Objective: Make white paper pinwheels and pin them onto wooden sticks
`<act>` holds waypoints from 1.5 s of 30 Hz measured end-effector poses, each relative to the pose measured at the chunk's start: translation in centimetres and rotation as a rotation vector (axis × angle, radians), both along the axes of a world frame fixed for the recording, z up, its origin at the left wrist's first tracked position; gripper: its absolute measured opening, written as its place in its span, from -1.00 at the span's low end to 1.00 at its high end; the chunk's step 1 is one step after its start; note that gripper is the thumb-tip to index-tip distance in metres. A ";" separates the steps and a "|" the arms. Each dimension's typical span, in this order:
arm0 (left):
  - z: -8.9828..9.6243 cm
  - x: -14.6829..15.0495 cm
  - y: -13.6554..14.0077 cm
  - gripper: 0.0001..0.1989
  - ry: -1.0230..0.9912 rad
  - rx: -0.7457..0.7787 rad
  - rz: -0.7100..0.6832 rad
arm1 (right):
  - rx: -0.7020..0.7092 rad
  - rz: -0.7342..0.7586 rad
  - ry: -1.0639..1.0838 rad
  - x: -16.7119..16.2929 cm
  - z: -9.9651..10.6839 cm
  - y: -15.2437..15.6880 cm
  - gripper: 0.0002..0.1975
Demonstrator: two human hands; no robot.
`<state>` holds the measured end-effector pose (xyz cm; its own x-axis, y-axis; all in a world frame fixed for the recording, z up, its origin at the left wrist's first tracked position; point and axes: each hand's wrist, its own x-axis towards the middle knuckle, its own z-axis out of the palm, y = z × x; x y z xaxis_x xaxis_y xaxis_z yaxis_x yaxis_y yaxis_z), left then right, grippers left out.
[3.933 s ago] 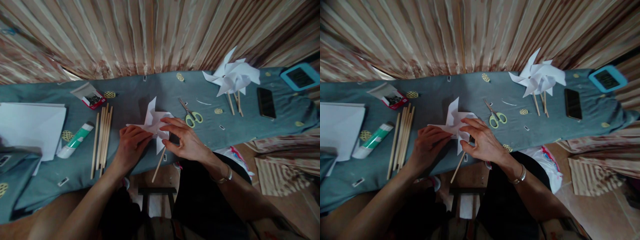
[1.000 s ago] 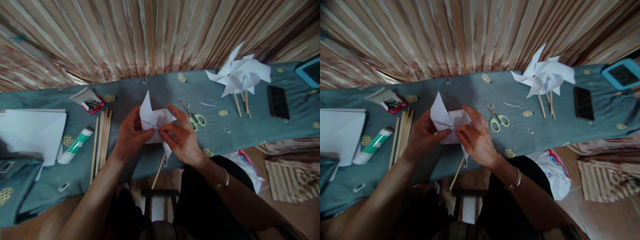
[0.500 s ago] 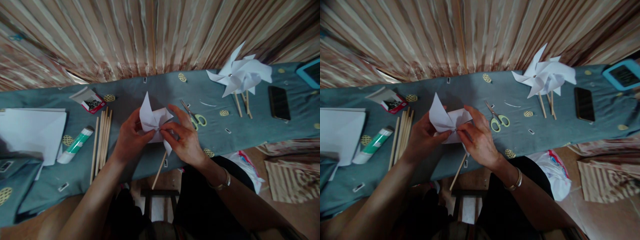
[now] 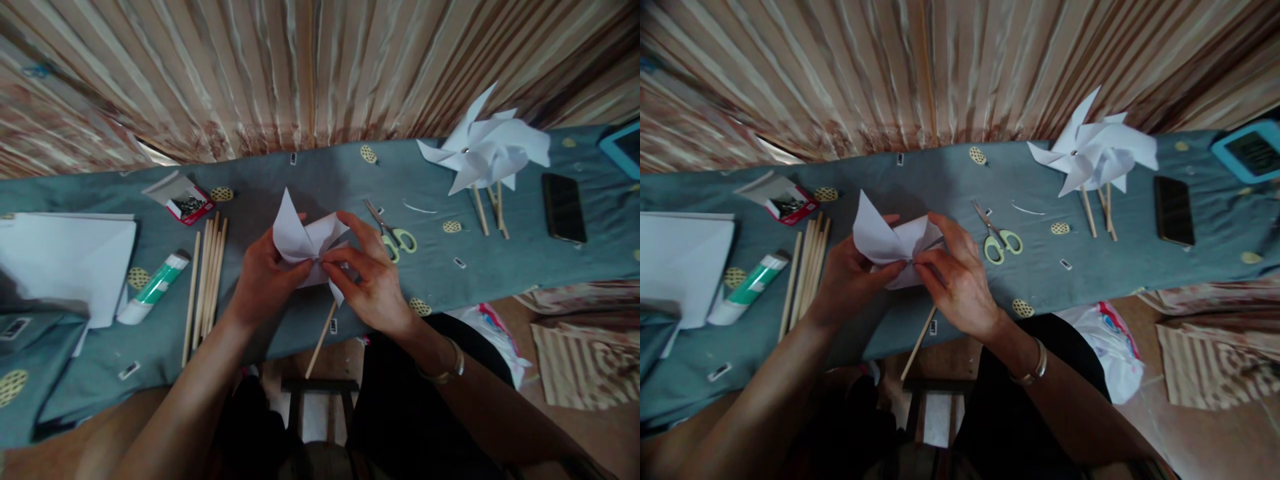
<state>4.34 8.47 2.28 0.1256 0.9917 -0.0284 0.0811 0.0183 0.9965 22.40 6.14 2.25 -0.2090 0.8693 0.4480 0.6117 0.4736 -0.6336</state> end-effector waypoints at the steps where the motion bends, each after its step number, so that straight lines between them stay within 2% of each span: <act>1: 0.0 0.0 0.0 -0.43 -0.001 0.001 0.006 | -0.001 0.001 0.004 0.0 0.0 0.0 -0.83; 14: 0.1 0.0 0.0 -0.45 0.011 0.012 0.007 | -0.017 0.017 0.006 -0.1 0.2 -0.1 -0.81; 23: 0.3 -0.1 -0.2 -0.49 0.097 0.056 -0.004 | -0.021 0.007 -0.031 -0.1 0.1 -0.1 -0.87; 31: 0.6 -0.1 -0.3 -0.47 0.110 0.077 0.004 | -0.081 -0.060 0.009 -0.2 0.4 0.0 -0.93; 34: 0.5 -0.1 -0.3 -0.46 0.082 0.077 0.011 | -0.063 -0.097 0.009 -0.3 0.5 0.1 -0.81; 39: 0.1 0.0 -0.4 -0.48 0.014 0.065 0.070 | -0.039 -0.105 0.075 -0.7 0.4 0.3 -0.41; 45: 0.3 0.0 -0.4 -0.44 -0.037 0.009 0.151 | -0.120 -0.153 0.191 -0.9 0.7 0.6 -0.27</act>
<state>4.36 8.06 2.56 -0.0244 0.9996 -0.0173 0.0414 0.0183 0.9990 21.51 6.71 2.93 0.0076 0.9333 0.3589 0.5347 0.2995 -0.7902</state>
